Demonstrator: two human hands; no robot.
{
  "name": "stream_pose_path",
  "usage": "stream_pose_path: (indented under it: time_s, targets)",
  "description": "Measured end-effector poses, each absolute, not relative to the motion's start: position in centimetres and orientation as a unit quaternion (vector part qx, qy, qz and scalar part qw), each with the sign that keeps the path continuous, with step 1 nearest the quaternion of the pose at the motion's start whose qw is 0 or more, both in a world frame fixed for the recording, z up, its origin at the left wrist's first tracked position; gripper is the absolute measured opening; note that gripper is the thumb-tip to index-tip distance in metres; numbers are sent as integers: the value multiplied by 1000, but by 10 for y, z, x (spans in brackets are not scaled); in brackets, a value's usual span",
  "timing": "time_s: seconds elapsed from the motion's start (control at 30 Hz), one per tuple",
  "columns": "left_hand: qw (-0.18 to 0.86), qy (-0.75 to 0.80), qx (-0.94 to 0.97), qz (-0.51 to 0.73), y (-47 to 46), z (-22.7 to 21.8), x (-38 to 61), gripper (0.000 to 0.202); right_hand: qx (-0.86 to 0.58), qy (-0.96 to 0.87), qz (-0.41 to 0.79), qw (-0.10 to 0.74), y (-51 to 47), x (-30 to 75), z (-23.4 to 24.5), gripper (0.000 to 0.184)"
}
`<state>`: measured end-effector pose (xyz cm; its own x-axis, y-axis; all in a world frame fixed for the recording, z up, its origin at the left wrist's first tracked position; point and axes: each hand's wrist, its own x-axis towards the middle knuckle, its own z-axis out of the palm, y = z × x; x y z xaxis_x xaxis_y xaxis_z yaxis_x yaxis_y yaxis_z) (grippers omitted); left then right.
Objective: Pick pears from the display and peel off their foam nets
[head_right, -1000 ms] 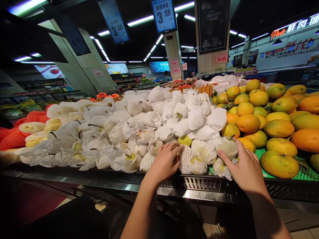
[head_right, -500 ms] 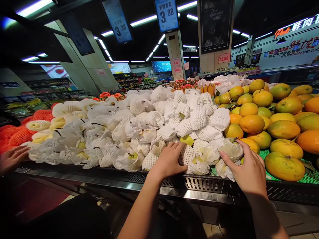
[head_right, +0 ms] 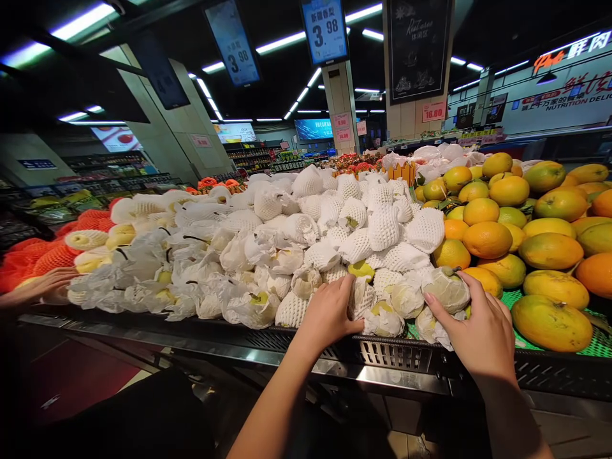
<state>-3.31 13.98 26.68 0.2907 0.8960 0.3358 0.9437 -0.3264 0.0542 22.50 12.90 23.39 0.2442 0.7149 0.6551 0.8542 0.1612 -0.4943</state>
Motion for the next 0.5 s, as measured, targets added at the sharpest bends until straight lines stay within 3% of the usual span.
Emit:
stream_pose_path:
  time_s: [0.1, 0.2, 0.33, 0.43, 0.5]
  targets:
    - [97, -554, -804, -194, 139, 262, -41, 65, -641, -607, -70, 464, 129, 226, 232, 95]
    - [175, -504, -784, -316, 141, 256, -52, 82, -636, -603, -79, 475, 129, 227, 229, 95]
    - [251, -422, -729, -477, 148, 248, -64, 74, -624, -584, -109, 508, 130, 224, 224, 84]
    - [240, -376, -693, -566, 151, 245, -67, 68, -588, -525, -102, 607, 124, 216, 227, 73]
    - [228, -368, -661, -613, 150, 243, -65, 68, -548, -491, -117, 667, 115, 206, 234, 76]
